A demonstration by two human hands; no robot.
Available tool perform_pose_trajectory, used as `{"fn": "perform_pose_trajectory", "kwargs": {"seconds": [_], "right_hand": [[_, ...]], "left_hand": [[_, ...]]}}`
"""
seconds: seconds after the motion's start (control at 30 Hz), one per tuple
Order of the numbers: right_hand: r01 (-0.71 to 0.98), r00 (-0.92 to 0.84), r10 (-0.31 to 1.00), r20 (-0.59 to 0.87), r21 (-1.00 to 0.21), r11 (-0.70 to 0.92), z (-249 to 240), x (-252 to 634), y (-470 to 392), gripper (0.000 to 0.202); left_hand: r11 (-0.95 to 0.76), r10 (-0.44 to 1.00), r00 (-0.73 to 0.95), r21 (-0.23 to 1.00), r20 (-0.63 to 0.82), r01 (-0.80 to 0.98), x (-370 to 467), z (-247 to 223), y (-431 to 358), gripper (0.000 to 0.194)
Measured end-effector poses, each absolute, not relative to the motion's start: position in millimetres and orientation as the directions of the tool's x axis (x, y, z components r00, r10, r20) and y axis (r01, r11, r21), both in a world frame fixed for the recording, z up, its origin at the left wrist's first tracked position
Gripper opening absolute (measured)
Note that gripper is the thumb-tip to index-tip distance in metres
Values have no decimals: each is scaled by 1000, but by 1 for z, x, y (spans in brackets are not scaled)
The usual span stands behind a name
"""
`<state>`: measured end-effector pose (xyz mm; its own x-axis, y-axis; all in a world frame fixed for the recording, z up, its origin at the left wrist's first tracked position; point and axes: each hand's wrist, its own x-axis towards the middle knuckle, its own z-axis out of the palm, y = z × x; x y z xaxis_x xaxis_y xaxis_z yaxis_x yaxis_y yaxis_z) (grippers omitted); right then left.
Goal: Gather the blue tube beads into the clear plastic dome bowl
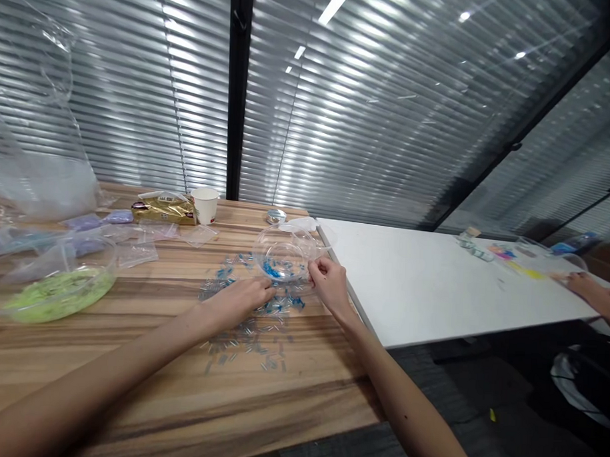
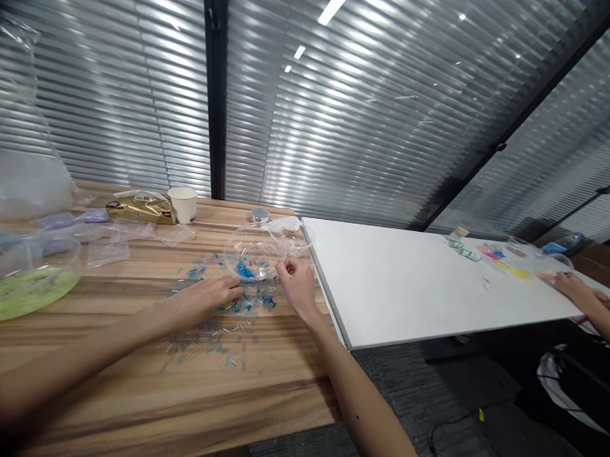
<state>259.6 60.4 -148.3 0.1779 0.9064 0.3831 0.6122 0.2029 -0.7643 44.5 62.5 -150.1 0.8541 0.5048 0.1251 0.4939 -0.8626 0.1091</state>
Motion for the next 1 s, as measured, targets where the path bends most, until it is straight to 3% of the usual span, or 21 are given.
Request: {"fn": "perform_pose_trajectory", "kwargs": {"seconds": [0.63,1.0], "right_hand": [[586,180,933,312,-796,153,-146,260,61,25],[514,56,963,265,-834,200,-154,264,65,30]], "left_hand": [[-849,522,852,126,47,513,47,-140,56,31],[-849,525,850,89,38,521,47,-139,55,32]]}}
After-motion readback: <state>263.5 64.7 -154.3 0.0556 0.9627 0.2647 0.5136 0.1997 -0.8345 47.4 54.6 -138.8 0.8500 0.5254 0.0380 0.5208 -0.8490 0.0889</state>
